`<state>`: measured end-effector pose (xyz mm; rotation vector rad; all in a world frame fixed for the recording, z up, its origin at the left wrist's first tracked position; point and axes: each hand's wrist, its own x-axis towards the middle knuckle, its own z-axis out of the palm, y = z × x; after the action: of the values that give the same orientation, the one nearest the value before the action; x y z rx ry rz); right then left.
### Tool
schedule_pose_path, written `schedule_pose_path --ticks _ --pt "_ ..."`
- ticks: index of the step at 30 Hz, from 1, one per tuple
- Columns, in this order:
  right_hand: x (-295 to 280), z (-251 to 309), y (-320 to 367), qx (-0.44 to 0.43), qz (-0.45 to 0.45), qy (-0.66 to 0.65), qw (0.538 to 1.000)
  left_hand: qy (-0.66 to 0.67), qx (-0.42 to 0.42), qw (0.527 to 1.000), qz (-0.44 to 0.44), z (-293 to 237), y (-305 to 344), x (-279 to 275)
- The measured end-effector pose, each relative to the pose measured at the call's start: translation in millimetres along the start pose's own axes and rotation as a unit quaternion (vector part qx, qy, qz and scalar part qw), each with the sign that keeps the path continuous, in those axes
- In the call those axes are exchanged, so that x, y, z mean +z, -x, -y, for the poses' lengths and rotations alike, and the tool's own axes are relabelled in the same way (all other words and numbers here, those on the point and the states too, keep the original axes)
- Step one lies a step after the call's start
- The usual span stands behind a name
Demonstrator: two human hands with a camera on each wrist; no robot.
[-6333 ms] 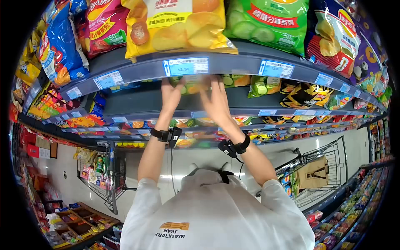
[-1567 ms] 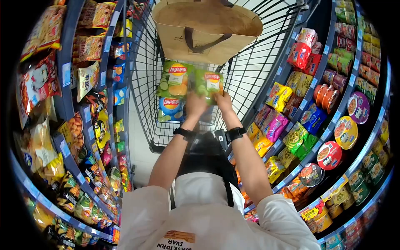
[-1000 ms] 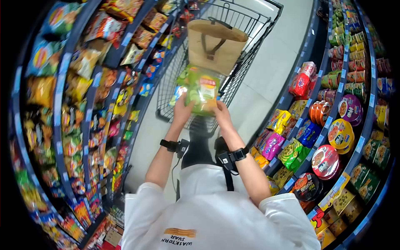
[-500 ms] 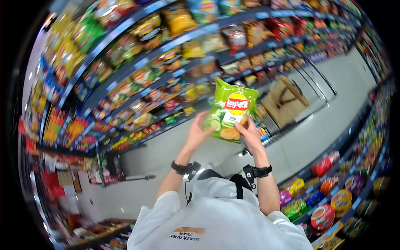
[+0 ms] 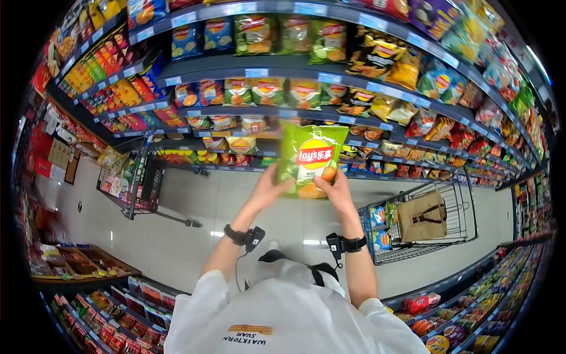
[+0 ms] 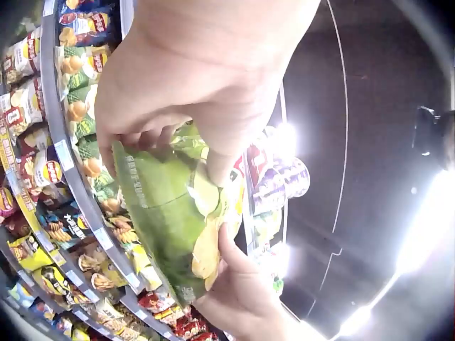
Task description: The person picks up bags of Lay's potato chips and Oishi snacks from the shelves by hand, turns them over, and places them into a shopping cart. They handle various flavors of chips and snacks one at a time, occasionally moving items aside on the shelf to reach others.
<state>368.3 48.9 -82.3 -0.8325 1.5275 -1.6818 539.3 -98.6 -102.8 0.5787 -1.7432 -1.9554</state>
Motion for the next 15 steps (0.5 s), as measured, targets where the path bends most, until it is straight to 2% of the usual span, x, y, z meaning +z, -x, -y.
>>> schedule_pose_path --ticks 5,6,10,13,15 --pt "42.4 12.3 -58.3 -0.039 0.020 0.022 0.999 -0.015 0.049 0.998 -0.024 -13.2 -31.8 -51.6" --pt "47.1 16.2 -72.0 -0.057 0.023 0.062 0.996 -0.020 0.056 0.998 -0.032 -15.2 -41.9 -57.9" --pt "57.0 37.3 -122.5 -0.060 0.039 0.031 0.997 -0.071 0.088 0.991 -0.071 -41.0 -83.8 -73.1" --pt "58.8 55.2 -166.3 -0.112 0.021 0.045 0.992 -0.087 0.115 0.985 -0.091 -51.5 -135.0 -85.8" --pt "46.8 51.5 -222.9 -0.151 -0.033 0.094 0.983 -0.066 0.115 0.987 -0.088 -69.9 -184.3 -91.0"
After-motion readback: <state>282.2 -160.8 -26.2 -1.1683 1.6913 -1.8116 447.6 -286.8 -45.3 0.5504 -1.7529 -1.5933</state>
